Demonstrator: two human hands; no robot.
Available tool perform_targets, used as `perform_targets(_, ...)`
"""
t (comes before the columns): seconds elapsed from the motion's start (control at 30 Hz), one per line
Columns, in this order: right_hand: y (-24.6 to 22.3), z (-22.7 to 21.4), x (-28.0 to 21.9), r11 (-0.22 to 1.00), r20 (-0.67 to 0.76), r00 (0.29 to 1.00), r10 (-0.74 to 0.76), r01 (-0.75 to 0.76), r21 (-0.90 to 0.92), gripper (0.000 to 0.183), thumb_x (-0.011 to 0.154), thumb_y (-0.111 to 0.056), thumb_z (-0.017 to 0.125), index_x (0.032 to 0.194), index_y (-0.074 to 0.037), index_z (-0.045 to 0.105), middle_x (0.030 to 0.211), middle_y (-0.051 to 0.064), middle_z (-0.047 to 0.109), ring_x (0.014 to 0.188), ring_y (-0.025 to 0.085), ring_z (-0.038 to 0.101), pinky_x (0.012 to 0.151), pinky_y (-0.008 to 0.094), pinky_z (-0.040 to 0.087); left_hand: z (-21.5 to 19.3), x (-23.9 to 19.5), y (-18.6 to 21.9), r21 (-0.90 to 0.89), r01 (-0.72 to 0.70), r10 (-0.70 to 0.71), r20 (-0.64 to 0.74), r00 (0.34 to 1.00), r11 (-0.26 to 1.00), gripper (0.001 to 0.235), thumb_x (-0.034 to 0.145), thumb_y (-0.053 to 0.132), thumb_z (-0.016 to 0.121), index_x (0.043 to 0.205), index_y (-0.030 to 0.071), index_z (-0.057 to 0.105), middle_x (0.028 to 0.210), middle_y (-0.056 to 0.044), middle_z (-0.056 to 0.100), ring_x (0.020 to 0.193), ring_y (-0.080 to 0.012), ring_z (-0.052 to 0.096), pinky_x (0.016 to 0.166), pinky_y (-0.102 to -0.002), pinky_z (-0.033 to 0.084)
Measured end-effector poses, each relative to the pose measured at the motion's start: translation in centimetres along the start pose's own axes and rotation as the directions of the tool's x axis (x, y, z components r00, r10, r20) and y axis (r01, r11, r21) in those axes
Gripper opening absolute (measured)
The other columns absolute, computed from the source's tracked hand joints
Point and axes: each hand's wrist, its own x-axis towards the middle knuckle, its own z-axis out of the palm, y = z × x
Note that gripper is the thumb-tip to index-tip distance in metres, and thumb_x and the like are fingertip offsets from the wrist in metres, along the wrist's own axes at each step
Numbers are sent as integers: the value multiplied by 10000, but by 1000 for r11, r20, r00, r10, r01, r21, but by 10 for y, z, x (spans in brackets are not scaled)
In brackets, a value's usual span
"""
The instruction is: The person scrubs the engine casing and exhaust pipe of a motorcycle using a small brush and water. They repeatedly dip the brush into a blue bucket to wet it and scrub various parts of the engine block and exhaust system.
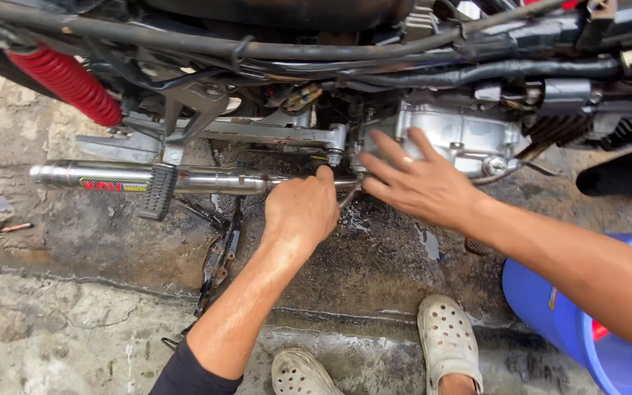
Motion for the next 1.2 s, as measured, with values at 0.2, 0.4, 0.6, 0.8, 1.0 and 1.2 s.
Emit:
perform_targets(0.2,17,-20,-30,996,45,996,72,-69,-63,608,629,-200,894,1111,-277,531,1461,2,581,1463,304,420,1113,579,328,-1,-6,0,-1,7,-7,1,1000,1000,256,941,196,553,1105,2,586,806,-166,748,785,-352,772,695,-512,624)
perform_targets(0.4,-3,9,6,999,-117,992,35,-33,23,432,737,-258,849,1049,-249,549,1329,14,647,1413,311,457,1044,571,361,3,-2,-4,-16,-42,41,-28,999,999,247,940,196,509,1086,14,590,805,-161,747,793,-368,772,685,-527,621)
perform_targets(0.6,30,-17,-35,986,-92,982,164,-166,-8,340,905,-551,616,1070,-254,591,1355,11,642,1418,298,496,1114,489,355,0,-3,-2,-6,-30,30,-20,999,1000,235,948,175,500,1069,-2,596,787,-180,738,764,-368,768,670,-522,618)
perform_targets(0.8,-1,9,7,999,-33,999,22,-23,-43,628,670,-353,899,1163,-298,514,1485,19,550,1430,287,396,1079,521,362,0,-3,1,42,-19,20,-18,1000,999,201,932,136,506,1067,13,589,796,-168,741,773,-375,768,668,-541,613)
perform_targets(1.0,15,-8,-34,989,80,987,141,-137,-53,655,615,-268,910,1147,-304,529,1463,20,580,1442,326,426,1060,539,330,2,-2,0,42,-32,33,-35,999,999,179,936,137,497,1047,37,596,775,-149,736,763,-362,769,673,-523,615)
perform_targets(1.2,4,-11,-11,998,86,994,66,-64,-26,615,590,-200,905,1088,-251,547,1428,42,561,1361,317,399,972,515,387,0,-7,2,52,2,1,-54,999,999,160,952,134,552,1058,32,614,747,-153,738,723,-329,771,642,-490,621)
